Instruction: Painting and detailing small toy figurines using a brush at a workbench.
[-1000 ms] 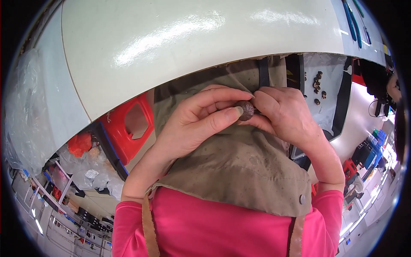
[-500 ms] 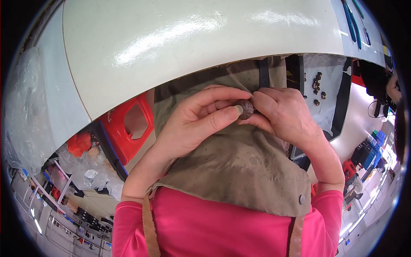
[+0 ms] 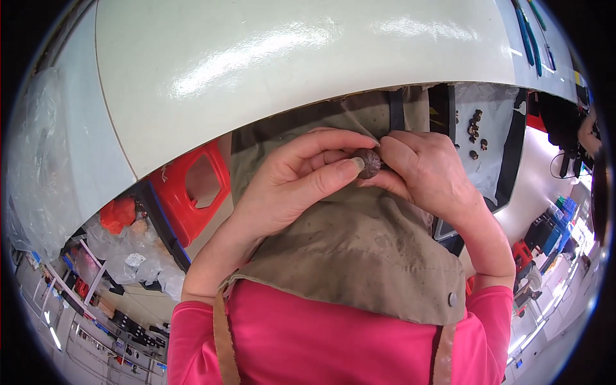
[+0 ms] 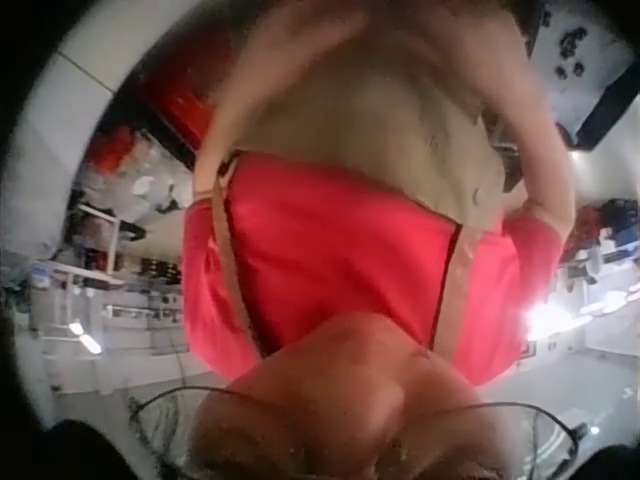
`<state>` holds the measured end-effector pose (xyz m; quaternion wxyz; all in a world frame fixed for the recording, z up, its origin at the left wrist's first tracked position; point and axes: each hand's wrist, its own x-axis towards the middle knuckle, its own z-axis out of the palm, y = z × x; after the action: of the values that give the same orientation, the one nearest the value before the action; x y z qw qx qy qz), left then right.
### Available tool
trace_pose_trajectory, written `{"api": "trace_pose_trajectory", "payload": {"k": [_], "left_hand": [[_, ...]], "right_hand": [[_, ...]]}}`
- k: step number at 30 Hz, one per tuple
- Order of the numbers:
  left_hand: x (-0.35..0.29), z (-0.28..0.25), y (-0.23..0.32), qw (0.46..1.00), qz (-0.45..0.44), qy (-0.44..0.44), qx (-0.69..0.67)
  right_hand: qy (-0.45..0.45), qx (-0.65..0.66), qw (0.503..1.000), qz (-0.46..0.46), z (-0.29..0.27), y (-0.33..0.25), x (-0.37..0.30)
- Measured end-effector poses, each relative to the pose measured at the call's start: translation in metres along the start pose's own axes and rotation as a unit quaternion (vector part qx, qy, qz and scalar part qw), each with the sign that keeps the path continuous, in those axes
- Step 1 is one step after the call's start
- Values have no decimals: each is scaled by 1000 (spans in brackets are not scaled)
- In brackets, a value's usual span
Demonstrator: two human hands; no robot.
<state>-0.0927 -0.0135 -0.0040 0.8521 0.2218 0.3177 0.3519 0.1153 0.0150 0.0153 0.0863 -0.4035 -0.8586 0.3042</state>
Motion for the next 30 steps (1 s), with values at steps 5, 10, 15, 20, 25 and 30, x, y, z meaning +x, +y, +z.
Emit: {"api": "trace_pose_trajectory", "payload": {"k": [5,10,15,20,25,30], "left_hand": [[1,2,1,1000,3,10,-2],[0,0,1,1000,-15,22,5],[1,0,3,1000,-16,21,10],[-1,-1,4,999,-18,20,19],[-3,-4,6,1000,-22,8,16],[-3,-8,4,1000,-22,7,11]], "right_hand": [[2,-5,1000,-5,0,1,0],[18,-30,999,-14,1,-1,0],[26,-49,997,-45,-2,0,2],[21,-46,997,-59,0,0,3],[30,27,998,-55,7,2,4],[22,31,998,-44,5,1,6]]}}
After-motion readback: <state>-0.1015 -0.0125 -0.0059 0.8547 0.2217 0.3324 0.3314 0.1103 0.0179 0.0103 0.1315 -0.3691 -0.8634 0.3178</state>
